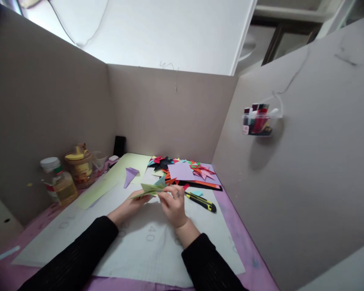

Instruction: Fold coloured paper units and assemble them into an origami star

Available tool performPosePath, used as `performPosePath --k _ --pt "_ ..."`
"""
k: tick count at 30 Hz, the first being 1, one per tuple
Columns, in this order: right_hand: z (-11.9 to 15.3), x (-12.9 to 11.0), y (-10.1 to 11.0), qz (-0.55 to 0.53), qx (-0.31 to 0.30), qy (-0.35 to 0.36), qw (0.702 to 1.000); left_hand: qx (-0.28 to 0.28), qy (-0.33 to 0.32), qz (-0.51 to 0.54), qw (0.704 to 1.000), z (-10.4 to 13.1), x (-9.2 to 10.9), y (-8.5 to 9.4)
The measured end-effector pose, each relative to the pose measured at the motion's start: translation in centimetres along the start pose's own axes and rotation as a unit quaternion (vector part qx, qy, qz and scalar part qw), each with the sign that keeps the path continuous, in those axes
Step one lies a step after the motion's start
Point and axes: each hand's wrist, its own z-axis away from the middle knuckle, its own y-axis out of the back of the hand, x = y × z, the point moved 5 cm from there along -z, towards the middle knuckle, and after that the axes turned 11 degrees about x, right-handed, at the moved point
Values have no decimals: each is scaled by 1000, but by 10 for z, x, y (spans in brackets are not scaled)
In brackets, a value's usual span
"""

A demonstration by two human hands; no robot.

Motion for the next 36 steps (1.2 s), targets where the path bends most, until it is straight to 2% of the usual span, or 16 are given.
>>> performPosePath --k 4,12,19,28,36 --pt "1 0 -4 -23 -33 5 999 12 15 -22 1000 -1 2 2" --pt "2 0 -7 -24 -54 8 998 3 16 5 1000 -1 -3 2" --pt "3 3 -7 -17 -52 0 998 -5 6 23 1000 -2 0 1" --pt "4 3 -7 -12 -51 5 999 -1 5 35 999 -3 -8 1" --pt "6 5 -10 -26 -74 14 997 28 33 71 997 -5 -13 3"
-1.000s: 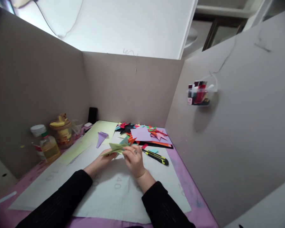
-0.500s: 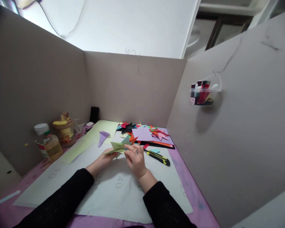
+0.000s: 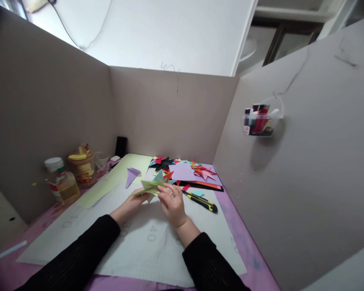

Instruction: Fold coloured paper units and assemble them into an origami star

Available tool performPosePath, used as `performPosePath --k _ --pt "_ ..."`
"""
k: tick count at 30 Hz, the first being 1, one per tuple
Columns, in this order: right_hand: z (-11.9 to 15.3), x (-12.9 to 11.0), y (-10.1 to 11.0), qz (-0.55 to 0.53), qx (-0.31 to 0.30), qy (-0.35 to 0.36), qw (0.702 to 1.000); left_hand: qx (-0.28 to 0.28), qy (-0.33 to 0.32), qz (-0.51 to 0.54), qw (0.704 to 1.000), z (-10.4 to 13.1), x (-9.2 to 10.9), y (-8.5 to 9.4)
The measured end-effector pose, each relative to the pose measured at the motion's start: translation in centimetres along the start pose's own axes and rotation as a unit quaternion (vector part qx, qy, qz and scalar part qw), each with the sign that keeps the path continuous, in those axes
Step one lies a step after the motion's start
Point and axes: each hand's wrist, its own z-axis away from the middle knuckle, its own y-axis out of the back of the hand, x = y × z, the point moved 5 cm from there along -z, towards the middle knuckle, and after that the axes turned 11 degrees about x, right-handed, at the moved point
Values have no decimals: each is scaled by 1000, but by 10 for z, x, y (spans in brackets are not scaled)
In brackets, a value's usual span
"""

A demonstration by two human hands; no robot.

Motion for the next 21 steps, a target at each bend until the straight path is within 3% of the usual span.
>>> performPosePath --k 9,21 --pt "2 1 -1 14 11 6 1000 29 10 11 999 3 -1 0" --pt "0 -2 0 25 10 30 999 0 -10 18 1000 2 0 -1"
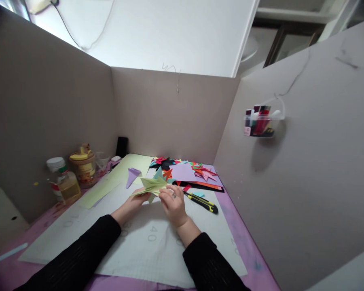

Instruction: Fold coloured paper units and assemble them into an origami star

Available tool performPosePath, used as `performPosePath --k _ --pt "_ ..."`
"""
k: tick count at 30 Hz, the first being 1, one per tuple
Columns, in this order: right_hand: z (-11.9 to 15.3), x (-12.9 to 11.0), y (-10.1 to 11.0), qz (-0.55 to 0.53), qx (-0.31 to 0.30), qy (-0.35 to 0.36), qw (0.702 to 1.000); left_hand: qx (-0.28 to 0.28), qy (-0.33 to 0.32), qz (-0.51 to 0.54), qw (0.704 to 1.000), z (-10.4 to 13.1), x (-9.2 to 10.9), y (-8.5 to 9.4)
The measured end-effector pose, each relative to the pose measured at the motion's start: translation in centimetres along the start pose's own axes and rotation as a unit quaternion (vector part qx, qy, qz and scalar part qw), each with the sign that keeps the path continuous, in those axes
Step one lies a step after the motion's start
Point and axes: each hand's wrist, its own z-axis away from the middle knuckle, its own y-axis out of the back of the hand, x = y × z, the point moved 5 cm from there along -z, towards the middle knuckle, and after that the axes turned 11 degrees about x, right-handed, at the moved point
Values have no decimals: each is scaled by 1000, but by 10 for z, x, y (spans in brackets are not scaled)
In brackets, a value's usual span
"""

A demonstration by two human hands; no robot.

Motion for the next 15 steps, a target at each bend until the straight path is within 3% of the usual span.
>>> performPosePath --k 5,15 --pt "0 2 -4 -22 -17 -9 1000 1 -27 -52 998 0 4 0" --pt "3 17 -4 -28 35 -132 990 -42 -77 -70 994 1 6 -7"
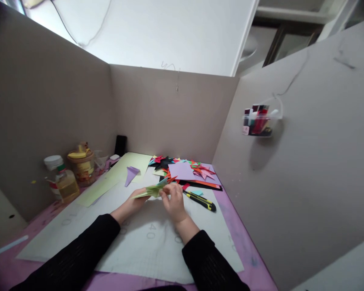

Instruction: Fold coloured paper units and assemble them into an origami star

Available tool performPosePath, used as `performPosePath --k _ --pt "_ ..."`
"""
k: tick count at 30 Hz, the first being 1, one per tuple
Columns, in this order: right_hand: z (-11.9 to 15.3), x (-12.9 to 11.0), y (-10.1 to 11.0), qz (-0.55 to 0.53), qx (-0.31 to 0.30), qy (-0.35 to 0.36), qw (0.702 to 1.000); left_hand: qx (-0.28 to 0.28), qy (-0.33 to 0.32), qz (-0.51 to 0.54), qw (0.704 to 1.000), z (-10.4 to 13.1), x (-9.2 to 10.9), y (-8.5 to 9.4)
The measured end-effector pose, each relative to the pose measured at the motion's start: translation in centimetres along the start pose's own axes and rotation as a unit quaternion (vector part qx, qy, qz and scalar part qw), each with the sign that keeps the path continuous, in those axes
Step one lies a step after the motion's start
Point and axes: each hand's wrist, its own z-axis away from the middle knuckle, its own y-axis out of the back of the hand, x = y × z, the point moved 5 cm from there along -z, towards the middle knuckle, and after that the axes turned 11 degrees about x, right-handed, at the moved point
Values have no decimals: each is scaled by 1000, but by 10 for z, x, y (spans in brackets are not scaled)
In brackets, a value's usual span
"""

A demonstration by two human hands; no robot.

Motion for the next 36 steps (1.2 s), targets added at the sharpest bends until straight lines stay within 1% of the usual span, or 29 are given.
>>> performPosePath --k 4,7,9,14,20,23,27,31,36 --pt "0 0 1 -18 2 -10 1000 -3 -4 0 1000 0 3 -1" --pt "2 0 0 -42 -18 -7 999 16 3 5 1000 0 2 1" --pt "4 2 -2 -60 -27 -17 998 22 5 9 1000 0 1 2" --pt "11 12 -8 -107 -9 -66 992 10 -4 21 1000 0 0 1" --pt "12 14 -8 -92 2 -97 991 -9 -13 37 999 0 4 -2" --pt "10 13 -7 -82 17 -100 991 -14 -15 31 999 0 6 -3" --pt "6 8 -4 -42 21 -66 997 -13 -7 18 1000 0 8 -4" --pt "3 4 -1 -19 2 -25 1000 -9 9 15 1000 0 10 -3" --pt "2 -3 0 -1 -30 52 998 2 11 17 1000 1 3 -2"
